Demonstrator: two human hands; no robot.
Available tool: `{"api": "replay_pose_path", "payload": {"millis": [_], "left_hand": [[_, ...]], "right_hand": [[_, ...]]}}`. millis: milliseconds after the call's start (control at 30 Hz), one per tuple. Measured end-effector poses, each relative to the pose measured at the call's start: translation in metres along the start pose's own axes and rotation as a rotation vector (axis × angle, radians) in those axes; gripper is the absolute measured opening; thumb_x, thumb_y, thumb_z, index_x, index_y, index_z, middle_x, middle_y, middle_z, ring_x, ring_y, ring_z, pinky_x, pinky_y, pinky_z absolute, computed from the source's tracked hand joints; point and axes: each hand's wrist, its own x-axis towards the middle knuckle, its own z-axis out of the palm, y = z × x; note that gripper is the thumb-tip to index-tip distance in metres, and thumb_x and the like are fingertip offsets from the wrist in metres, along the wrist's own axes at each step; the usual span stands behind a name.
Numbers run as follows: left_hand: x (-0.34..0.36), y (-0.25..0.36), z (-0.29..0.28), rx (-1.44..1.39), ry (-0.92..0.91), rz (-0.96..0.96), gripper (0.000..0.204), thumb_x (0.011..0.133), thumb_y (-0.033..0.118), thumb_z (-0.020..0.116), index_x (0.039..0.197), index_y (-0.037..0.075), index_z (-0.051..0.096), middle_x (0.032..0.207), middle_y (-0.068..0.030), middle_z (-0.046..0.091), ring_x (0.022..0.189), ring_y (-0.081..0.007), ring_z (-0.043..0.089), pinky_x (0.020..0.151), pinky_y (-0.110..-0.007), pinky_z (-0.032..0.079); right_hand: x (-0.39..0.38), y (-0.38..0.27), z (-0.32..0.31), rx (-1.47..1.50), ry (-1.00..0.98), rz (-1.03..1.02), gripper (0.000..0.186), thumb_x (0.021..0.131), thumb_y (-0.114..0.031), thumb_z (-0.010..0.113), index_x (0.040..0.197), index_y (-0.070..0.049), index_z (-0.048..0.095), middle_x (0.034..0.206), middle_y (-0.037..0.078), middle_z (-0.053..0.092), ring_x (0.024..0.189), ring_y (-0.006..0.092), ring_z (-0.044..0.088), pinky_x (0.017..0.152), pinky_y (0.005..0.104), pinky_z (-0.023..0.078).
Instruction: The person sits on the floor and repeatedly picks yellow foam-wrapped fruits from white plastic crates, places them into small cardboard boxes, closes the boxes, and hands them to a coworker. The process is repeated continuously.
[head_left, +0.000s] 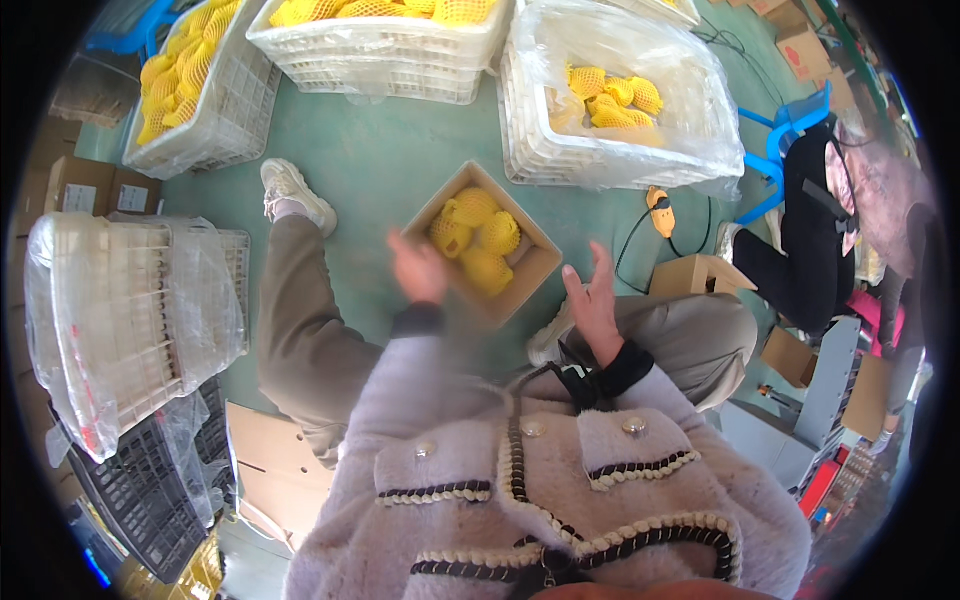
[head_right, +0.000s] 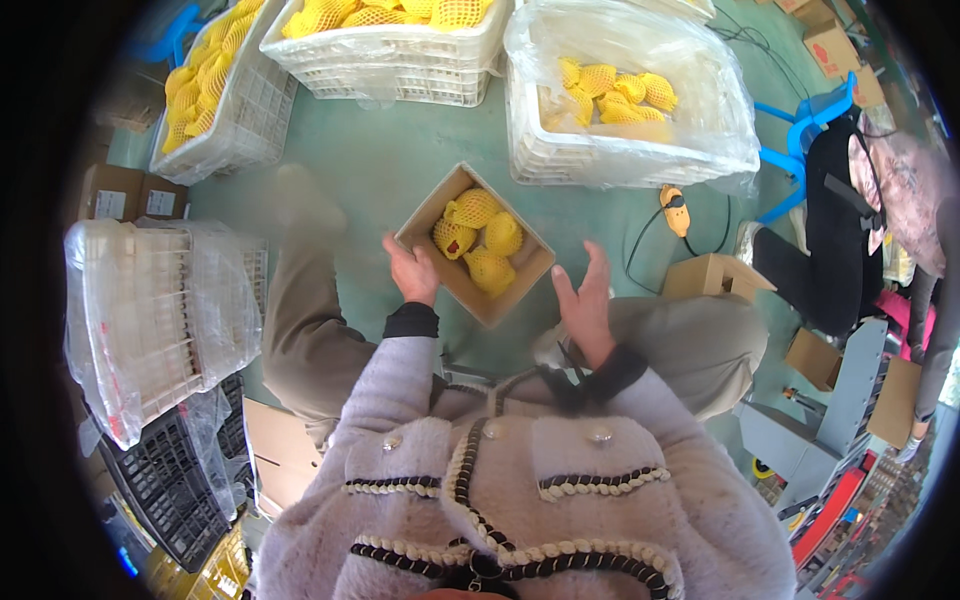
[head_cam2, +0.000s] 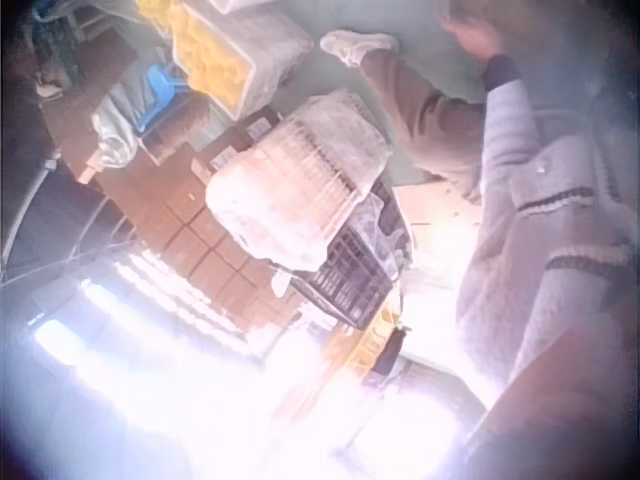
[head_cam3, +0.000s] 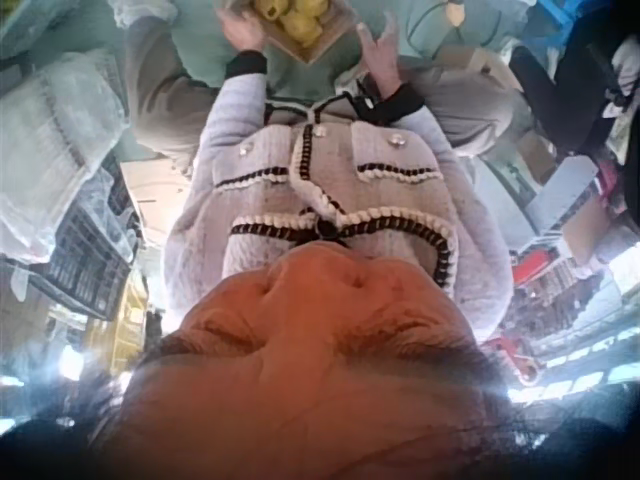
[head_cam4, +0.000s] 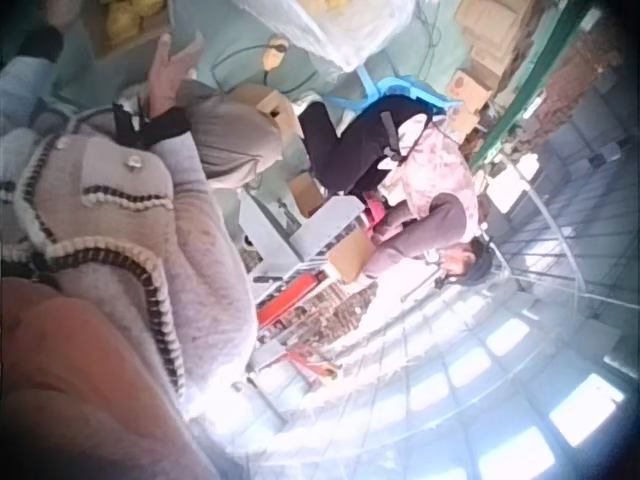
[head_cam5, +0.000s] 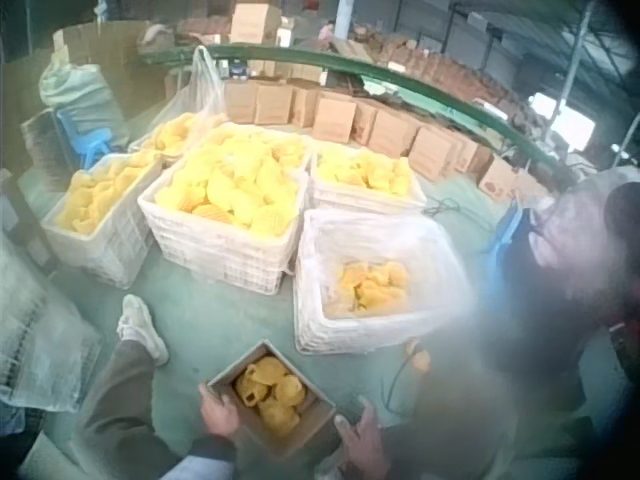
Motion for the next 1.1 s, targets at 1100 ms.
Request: {"api": "replay_pose_path", "payload": {"millis": [1100], "left_hand": [[0.076, -0.002, 0.031, -0.059, -0.645, -0.392, 0.066, 0.079, 0.033, 0.076, 0.116, -0.005, 0.037, 0.085, -0.0156, 0.062, 0.063, -0.0236, 0.065, 0.048, -0.035, 0.052]], "right_hand": [[0.123, 0.094, 0.096, -0.248, -0.598, 0.149, 0.036, 0.071, -0.014, 0.065, 0.106, -0.004, 0.064, 0.095, 0.023, 0.067, 0.09, 0.0401, 0.063, 0.078, 0.0458, 0.051]]}}
